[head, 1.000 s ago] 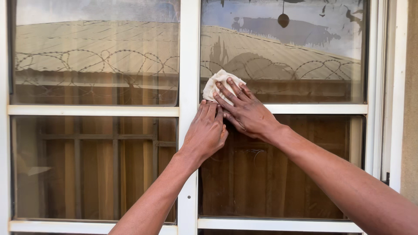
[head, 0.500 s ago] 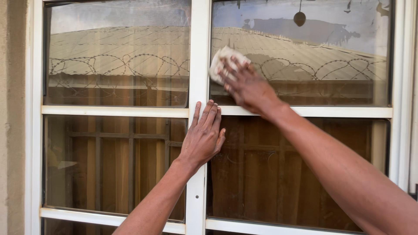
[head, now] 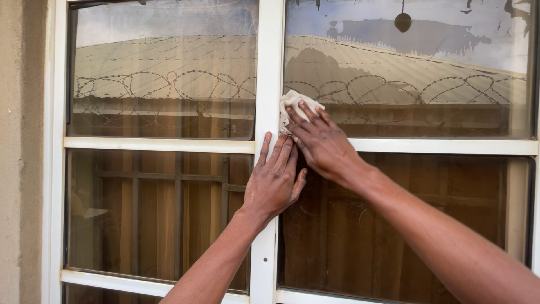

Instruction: The person wipes the glass panes and white frame of a window using a cloth, occasionally rinsing the cloth in a bucket of soapy water and applying a cleaning solution from a spray bottle.

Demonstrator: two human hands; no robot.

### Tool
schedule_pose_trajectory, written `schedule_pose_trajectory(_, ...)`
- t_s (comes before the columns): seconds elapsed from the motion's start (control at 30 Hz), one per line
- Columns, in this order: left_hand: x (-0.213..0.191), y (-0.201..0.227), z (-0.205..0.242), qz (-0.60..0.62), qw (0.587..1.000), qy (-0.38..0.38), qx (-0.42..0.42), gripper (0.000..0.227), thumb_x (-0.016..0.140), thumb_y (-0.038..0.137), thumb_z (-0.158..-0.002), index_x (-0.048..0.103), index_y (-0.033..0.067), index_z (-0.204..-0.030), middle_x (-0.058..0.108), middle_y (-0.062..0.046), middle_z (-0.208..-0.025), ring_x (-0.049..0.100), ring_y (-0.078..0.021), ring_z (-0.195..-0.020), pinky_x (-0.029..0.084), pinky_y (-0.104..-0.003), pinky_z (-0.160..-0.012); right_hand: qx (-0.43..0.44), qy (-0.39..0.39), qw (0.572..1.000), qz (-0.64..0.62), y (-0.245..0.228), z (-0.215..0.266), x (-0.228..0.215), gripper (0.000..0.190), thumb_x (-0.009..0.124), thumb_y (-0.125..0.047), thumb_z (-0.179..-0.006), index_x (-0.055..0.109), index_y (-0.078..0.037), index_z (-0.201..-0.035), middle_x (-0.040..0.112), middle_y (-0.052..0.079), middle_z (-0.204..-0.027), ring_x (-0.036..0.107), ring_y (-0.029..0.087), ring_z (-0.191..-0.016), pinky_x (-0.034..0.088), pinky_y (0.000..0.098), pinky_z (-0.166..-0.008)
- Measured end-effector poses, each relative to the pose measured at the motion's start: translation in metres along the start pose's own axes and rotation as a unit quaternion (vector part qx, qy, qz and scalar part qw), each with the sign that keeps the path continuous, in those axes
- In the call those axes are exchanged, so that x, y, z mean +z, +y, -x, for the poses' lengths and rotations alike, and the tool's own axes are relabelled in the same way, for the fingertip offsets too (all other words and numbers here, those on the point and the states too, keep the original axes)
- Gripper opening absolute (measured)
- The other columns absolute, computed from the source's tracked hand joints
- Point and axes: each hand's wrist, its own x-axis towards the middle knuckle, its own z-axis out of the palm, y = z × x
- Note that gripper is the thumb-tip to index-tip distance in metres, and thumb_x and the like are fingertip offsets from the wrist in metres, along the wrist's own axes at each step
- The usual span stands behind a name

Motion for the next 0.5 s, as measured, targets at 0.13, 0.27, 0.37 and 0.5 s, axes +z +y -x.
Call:
schedule_pose_trajectory(0.13,0.002,0.000,0.002,-0.007,1.000,0.019,0.005,0.065,0.042,0.043,-0.102,0.050,-0.0069,-0.142,0.049,-0.021,-0.147,0.036,-0.0297,-0.147,0.009,-0.050,-0.128,-0.017,0.031,0.999,0.024,0.026,-0.044,-0.029,0.051,0.027,-0.027,-0.108,0.033,-0.014,-0.157,0.012,0.008,-0.169,0.007,0.031,-0.153,0.005,0.0514,-0.125)
schedule_pose_trajectory(0.27,0.004,-0.001,0.002,-0.001,1.000,0.020,0.005,0.065,0.042,0.043,-0.101,0.047,-0.0061,-0.144,0.048,-0.021,-0.149,0.035,-0.0292,-0.148,0.009,-0.050,-0.128,0.062,0.011,0.998,-0.015,0.050,-0.103,-0.060,0.050,0.029,-0.026,-0.107,0.034,-0.017,-0.156,0.011,0.007,-0.169,0.005,0.030,-0.155,0.003,0.0512,-0.125)
schedule_pose_trajectory(0.37,0.003,-0.002,0.002,0.000,1.000,0.018,0.005,0.066,0.042,0.042,-0.102,0.047,-0.0072,-0.145,0.048,-0.021,-0.149,0.037,-0.0296,-0.147,0.009,-0.049,-0.129,0.091,0.019,0.995,-0.026,0.047,-0.112,-0.060,0.049,0.031,-0.023,-0.107,0.034,-0.016,-0.156,0.011,0.009,-0.169,0.005,0.031,-0.155,0.002,0.0513,-0.125)
schedule_pose_trajectory(0.5,0.000,-0.003,-0.001,0.009,1.000,0.016,0.010,0.064,0.044,0.042,-0.101,0.048,-0.0071,-0.142,0.048,-0.022,-0.149,0.038,-0.0304,-0.146,0.010,-0.050,-0.128,0.050,0.085,0.995,0.013,0.020,-0.072,-0.032,0.064,0.037,-0.001,-0.096,0.032,-0.007,-0.160,0.015,0.015,-0.170,0.007,0.036,-0.155,0.006,0.0526,-0.125)
